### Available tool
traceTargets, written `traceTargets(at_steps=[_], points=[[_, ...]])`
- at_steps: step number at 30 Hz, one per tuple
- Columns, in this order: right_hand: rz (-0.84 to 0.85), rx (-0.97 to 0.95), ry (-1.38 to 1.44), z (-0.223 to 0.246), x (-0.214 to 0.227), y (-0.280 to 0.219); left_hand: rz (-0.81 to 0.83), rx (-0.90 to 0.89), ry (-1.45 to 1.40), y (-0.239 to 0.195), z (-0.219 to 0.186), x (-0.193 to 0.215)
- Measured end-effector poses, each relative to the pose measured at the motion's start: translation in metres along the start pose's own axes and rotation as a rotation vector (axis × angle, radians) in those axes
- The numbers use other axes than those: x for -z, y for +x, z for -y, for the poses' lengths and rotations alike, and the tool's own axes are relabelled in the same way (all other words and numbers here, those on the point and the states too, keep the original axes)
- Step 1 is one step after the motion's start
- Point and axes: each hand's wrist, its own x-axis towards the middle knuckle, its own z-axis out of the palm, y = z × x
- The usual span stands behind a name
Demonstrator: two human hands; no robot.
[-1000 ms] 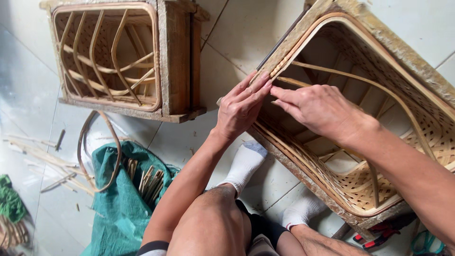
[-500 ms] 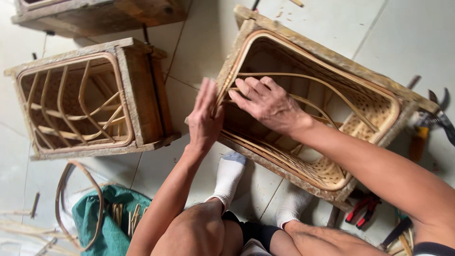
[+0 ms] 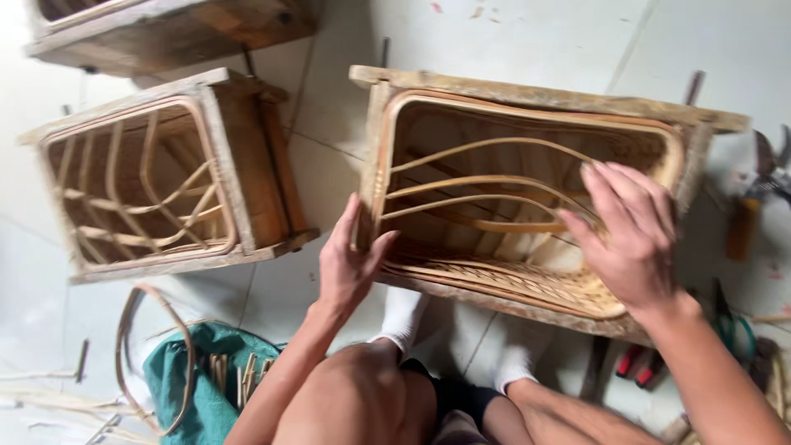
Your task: The person assembles a rectangular basket by inserting thin wooden strips into a wooden mold, using pliers and a hammer to secure the strips, and applying glue along the edges to bond the structure.
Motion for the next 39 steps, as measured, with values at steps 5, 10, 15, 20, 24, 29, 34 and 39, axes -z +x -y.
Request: traceTargets(at_steps=[5, 10, 15, 20, 24, 29, 34, 39], points=[[0.162, -0.441, 0.283, -0.001, -0.013, 0.008, -0.042, -0.613, -0.017, 0.058, -0.025, -0.032], [0.258, -1.245, 1.279, -0.031, -0.045, 0.050, 0.070, -0.895, 0.213, 0.158, -0.054, -0.111], [0.148, -1.509, 1.523, -0.038, -0.067, 0.071, 0.308, -0.858, 0.504, 0.196, -0.049, -0.157], [-0.023, -1.474, 1.603, -0.034, -0.088, 0.072, 0.379, -0.745, 0.498, 0.197, -0.063, -0.160], [-0.010, -1.456, 1.664, -0.035, -0.090, 0.063, 0.367, -0.746, 0.493, 0.195, -0.074, -0.160], [0.070, -1.410, 1.687, -0.033, -0.083, 0.061, 0.276, -0.766, 0.459, 0.190, -0.071, -0.159], [0.121, -1.447, 1.610, -0.036, -0.083, 0.066, 0.262, -0.808, 0.464, 0.194, -0.066, -0.166], [0.125, -1.468, 1.616, -0.035, -0.076, 0.061, 0.320, -0.774, 0.483, 0.189, -0.064, -0.173]])
